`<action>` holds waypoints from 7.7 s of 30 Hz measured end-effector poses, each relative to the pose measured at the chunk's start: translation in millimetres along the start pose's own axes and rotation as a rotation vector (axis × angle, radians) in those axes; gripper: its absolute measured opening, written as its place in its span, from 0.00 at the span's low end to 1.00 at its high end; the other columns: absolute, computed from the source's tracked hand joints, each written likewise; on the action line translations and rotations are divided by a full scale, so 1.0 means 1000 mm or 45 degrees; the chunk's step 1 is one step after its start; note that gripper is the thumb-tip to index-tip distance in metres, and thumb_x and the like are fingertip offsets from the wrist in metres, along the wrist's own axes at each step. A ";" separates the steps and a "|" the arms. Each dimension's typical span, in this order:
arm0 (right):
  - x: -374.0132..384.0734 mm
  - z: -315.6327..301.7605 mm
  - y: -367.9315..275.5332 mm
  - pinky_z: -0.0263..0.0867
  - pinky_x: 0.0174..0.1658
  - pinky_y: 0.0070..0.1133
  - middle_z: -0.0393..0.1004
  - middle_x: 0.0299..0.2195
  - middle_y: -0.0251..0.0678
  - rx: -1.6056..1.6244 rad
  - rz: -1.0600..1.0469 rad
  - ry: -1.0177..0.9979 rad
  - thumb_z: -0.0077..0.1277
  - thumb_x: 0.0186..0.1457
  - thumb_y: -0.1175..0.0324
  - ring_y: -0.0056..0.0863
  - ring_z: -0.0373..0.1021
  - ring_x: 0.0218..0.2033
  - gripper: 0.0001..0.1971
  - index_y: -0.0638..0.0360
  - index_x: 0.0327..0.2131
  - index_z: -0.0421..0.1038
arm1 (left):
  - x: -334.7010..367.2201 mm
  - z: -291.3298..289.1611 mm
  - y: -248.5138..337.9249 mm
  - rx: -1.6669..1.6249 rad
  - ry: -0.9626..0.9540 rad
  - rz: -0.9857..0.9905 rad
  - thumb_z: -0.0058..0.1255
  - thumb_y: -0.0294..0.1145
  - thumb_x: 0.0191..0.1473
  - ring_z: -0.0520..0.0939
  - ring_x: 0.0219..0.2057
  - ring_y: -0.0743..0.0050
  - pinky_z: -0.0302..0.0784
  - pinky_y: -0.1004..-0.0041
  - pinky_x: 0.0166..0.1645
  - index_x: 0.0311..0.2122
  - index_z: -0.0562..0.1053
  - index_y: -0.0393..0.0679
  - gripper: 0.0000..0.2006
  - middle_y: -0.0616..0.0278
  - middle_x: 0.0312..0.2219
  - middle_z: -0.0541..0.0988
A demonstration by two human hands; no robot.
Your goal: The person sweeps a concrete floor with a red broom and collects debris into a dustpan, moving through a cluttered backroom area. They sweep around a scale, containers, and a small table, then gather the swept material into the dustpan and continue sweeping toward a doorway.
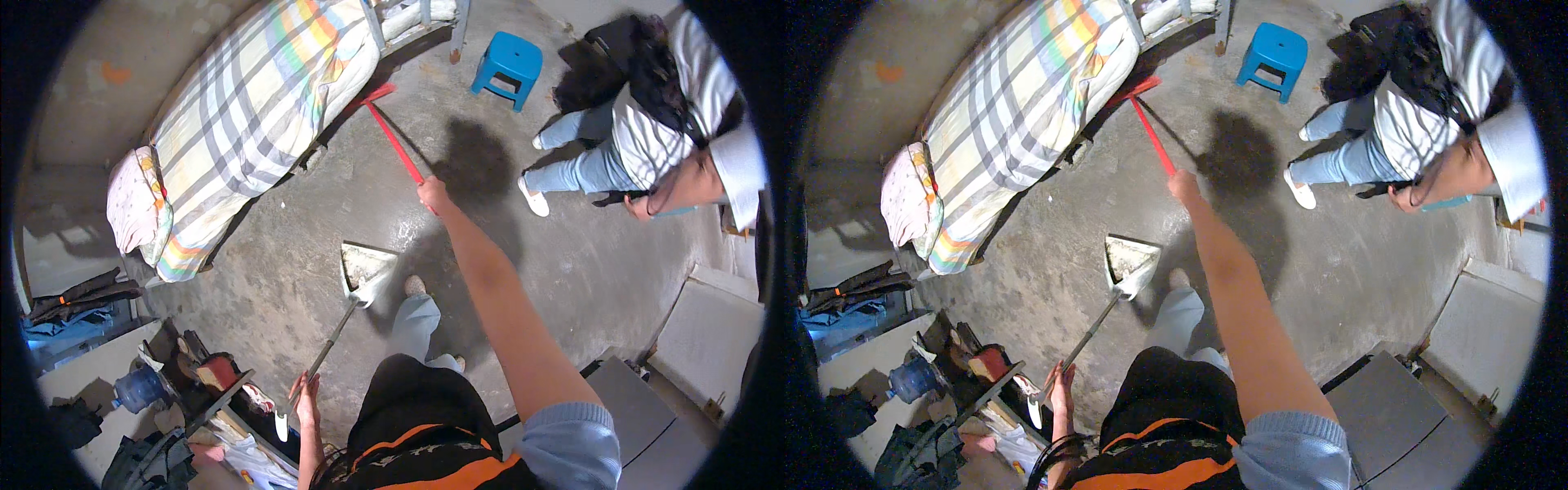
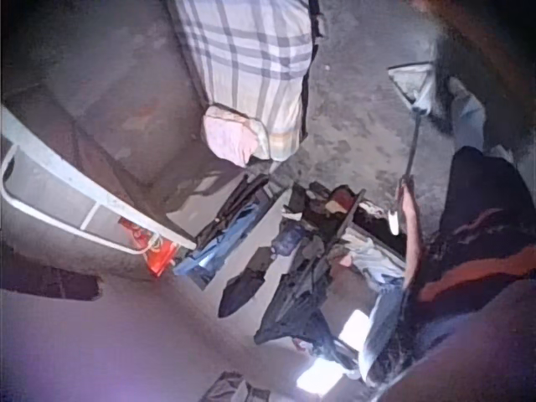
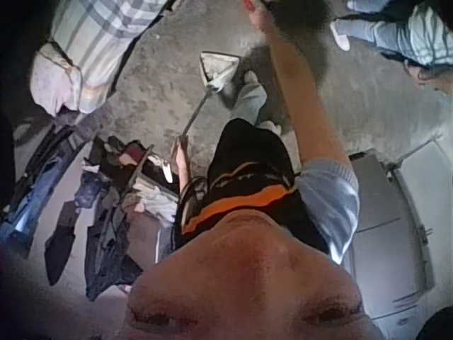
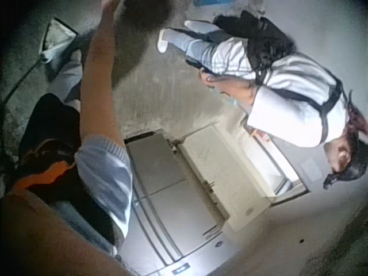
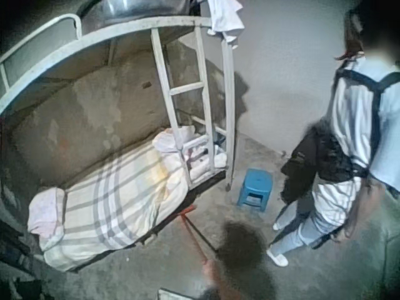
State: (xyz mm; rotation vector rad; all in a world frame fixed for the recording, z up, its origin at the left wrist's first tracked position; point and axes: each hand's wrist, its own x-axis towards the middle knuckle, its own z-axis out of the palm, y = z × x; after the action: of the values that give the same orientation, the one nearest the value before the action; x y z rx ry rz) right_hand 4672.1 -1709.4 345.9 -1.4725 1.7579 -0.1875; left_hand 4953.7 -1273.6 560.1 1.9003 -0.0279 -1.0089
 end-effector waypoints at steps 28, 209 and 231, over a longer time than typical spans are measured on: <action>0.038 -0.015 -0.033 0.60 0.15 0.25 0.67 0.14 0.38 0.991 0.303 -0.329 0.41 0.42 0.69 0.29 0.65 0.13 0.07 0.59 0.26 0.65 | 0.046 0.103 0.026 -0.047 -0.101 -0.012 0.40 0.36 0.52 0.71 0.40 0.67 0.65 0.74 0.47 0.43 0.62 0.41 0.15 0.60 0.40 0.66; -0.404 0.051 0.117 0.63 0.23 0.29 0.69 0.18 0.45 0.936 0.824 0.685 0.36 0.49 0.54 0.37 0.69 0.20 0.21 0.63 0.21 0.68 | 0.136 0.175 0.218 0.870 -1.156 0.374 0.37 0.33 0.50 0.69 0.42 0.58 0.62 0.70 0.51 0.44 0.60 0.30 0.19 0.45 0.38 0.67; -0.774 0.075 0.239 0.53 0.13 0.20 0.62 0.11 0.29 1.529 1.682 0.652 0.42 0.47 0.50 0.19 0.56 0.08 0.21 0.58 0.34 0.68 | 0.040 0.193 0.184 0.836 -1.176 0.258 0.36 0.37 0.52 0.71 0.40 0.58 0.66 0.69 0.48 0.43 0.61 0.28 0.20 0.44 0.37 0.68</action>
State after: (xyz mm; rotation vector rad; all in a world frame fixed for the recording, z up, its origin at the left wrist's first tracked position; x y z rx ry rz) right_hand 4529.0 -930.3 531.0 0.6849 1.9965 -0.7526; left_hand 4922.9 -1531.6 632.0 1.7354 -1.1778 -1.7874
